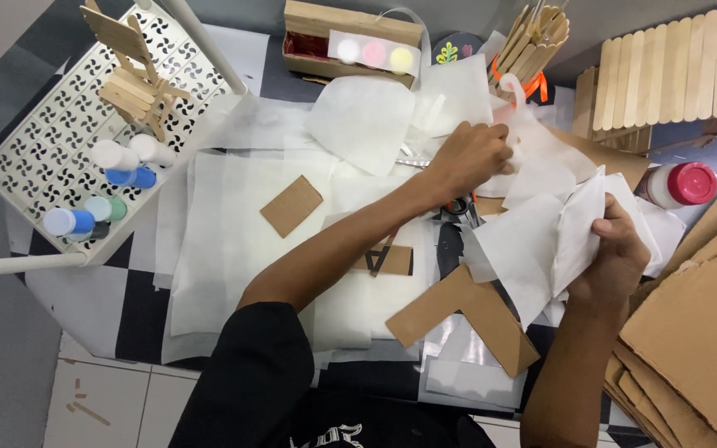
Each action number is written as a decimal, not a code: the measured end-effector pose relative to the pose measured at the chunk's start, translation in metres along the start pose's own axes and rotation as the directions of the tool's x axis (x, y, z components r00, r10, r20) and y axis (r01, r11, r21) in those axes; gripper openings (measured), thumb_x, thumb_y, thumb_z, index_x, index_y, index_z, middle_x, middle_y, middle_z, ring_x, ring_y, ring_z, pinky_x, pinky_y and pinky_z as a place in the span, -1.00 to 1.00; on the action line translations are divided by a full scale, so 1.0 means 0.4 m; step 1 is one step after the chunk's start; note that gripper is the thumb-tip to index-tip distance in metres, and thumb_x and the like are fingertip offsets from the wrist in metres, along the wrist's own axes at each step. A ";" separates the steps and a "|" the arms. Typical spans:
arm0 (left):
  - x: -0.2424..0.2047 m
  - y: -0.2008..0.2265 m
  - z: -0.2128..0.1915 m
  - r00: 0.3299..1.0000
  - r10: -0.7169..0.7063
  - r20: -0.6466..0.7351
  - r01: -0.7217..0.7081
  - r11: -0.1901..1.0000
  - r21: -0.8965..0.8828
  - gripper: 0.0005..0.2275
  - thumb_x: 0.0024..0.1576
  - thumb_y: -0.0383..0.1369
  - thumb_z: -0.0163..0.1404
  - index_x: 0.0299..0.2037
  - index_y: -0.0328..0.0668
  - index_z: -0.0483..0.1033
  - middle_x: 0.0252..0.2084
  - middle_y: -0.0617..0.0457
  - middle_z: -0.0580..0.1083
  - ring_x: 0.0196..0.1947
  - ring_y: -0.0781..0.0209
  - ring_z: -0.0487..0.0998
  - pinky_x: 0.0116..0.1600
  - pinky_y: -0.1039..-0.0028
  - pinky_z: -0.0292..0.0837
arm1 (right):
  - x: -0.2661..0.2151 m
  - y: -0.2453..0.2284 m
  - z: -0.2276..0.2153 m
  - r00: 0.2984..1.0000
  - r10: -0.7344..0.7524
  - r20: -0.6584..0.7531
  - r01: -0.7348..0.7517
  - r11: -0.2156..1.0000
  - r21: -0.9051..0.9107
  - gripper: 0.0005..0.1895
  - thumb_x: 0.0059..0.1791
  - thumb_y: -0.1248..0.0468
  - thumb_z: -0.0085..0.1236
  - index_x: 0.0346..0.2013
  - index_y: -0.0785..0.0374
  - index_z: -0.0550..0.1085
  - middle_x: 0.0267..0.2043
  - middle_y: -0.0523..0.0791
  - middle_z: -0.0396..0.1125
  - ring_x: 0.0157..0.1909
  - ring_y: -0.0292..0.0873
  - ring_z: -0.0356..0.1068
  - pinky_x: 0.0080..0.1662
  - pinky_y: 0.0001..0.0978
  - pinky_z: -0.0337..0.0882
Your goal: Wrapping small cardboard pieces in thin white foam sheets and securing them with a stapler.
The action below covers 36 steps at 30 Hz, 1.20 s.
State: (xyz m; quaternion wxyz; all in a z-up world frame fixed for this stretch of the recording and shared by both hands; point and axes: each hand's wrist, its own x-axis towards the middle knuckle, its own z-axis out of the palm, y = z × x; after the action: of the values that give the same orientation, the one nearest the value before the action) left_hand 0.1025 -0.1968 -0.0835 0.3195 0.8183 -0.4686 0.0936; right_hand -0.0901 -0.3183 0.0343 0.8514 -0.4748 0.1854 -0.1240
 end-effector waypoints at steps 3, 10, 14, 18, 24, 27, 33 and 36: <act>0.004 0.013 -0.061 0.989 -0.079 0.126 0.106 0.969 -0.222 -0.81 0.10 -0.30 0.11 -0.56 -0.09 0.59 -0.46 0.18 0.35 -0.45 0.14 0.43 -0.29 0.25 0.09 | 0.001 -0.004 0.001 0.999 -0.033 0.012 0.033 0.999 -0.010 -0.74 -0.26 0.18 0.10 -0.36 0.24 0.39 -0.31 -0.14 0.31 -0.27 -0.21 0.27 -0.18 -0.46 0.22; 0.008 0.047 -0.261 0.988 -0.084 -0.127 -0.015 0.775 -0.631 -0.85 0.11 -0.37 0.16 -0.20 -0.25 0.63 -0.29 0.08 0.47 -0.39 0.31 0.50 -0.15 0.51 0.54 | -0.012 -0.046 0.058 0.937 -0.029 0.348 -0.020 0.990 0.137 -0.79 -0.15 0.16 0.08 -0.48 0.20 0.29 -0.61 -0.24 0.16 -0.62 -0.33 0.14 -0.51 -0.60 0.02; 0.001 0.047 -0.375 0.964 -0.146 -0.224 -0.119 0.514 -0.850 -0.88 0.18 -0.38 0.14 -0.13 -0.18 0.60 -0.14 0.12 0.39 -0.11 0.29 0.40 -0.01 0.57 0.47 | -0.007 -0.024 0.039 0.972 -0.102 0.210 0.087 0.993 0.079 -0.78 -0.19 0.17 0.04 -0.47 0.17 0.21 -0.51 -0.24 0.11 -0.54 -0.33 0.08 -0.44 -0.53 0.04; -0.031 0.019 -0.467 0.967 -0.210 -0.143 -0.092 0.235 -0.968 -0.84 0.30 -0.25 0.01 -0.13 -0.13 0.56 -0.08 0.11 0.47 0.00 0.28 0.44 0.22 0.49 0.42 | 0.001 0.006 0.016 0.998 -0.068 0.013 0.066 0.990 0.122 -0.69 -0.26 0.27 0.12 -0.26 0.31 0.44 -0.21 -0.04 0.44 -0.17 -0.07 0.43 -0.07 -0.32 0.41; -0.095 0.007 -0.555 0.955 -0.258 -0.144 -0.171 -0.086 -0.982 -0.62 0.31 -0.03 0.06 0.08 -0.19 0.52 0.05 0.08 0.53 0.04 0.28 0.51 0.11 0.41 0.39 | 0.023 0.037 -0.036 0.996 -0.079 -0.027 0.072 0.975 -0.209 -0.72 -0.26 0.22 0.11 -0.29 0.20 0.42 -0.37 -0.20 0.34 -0.31 -0.23 0.33 -0.21 -0.50 0.30; -0.124 0.012 -0.567 0.924 -0.383 0.004 -0.075 -0.189 -0.979 -0.51 0.24 0.05 -0.07 0.13 -0.20 0.47 0.09 0.02 0.50 0.08 0.19 0.49 0.15 0.35 0.38 | 0.006 0.030 0.007 0.998 -0.046 -0.045 0.026 0.931 -0.363 -0.82 -0.19 0.23 0.10 -0.35 0.15 0.36 -0.44 -0.26 0.21 -0.37 -0.31 0.21 -0.30 -0.56 0.15; -0.170 0.019 -0.575 0.648 -0.591 0.481 0.113 -0.549 -0.828 -0.14 0.01 0.32 -0.44 0.31 -0.21 0.31 0.21 -0.16 0.41 0.22 -0.06 0.42 0.27 0.16 0.35 | 0.011 0.059 0.025 0.998 -0.049 -0.047 0.020 0.871 -0.492 -0.85 -0.05 0.23 0.12 -0.23 0.16 0.40 -0.34 -0.27 0.27 -0.29 -0.33 0.25 -0.26 -0.58 0.24; -0.216 0.002 -0.542 0.793 -0.557 0.248 0.070 -0.321 -0.944 -0.14 0.11 0.17 -0.20 0.50 -0.28 -0.12 0.52 -0.16 0.07 0.52 -0.10 0.07 0.53 0.13 -0.03 | 0.021 0.074 0.016 0.992 -0.104 -0.076 0.046 0.835 -0.549 -0.89 -0.02 0.25 0.07 -0.22 0.13 0.37 -0.32 -0.29 0.24 -0.27 -0.35 0.21 -0.23 -0.56 0.20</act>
State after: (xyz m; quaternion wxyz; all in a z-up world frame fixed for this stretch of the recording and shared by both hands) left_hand 0.0867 -0.0036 0.0464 0.9045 0.3307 -0.0543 -0.2639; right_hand -0.0787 -0.3012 0.0105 0.6646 -0.6976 0.2375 -0.1235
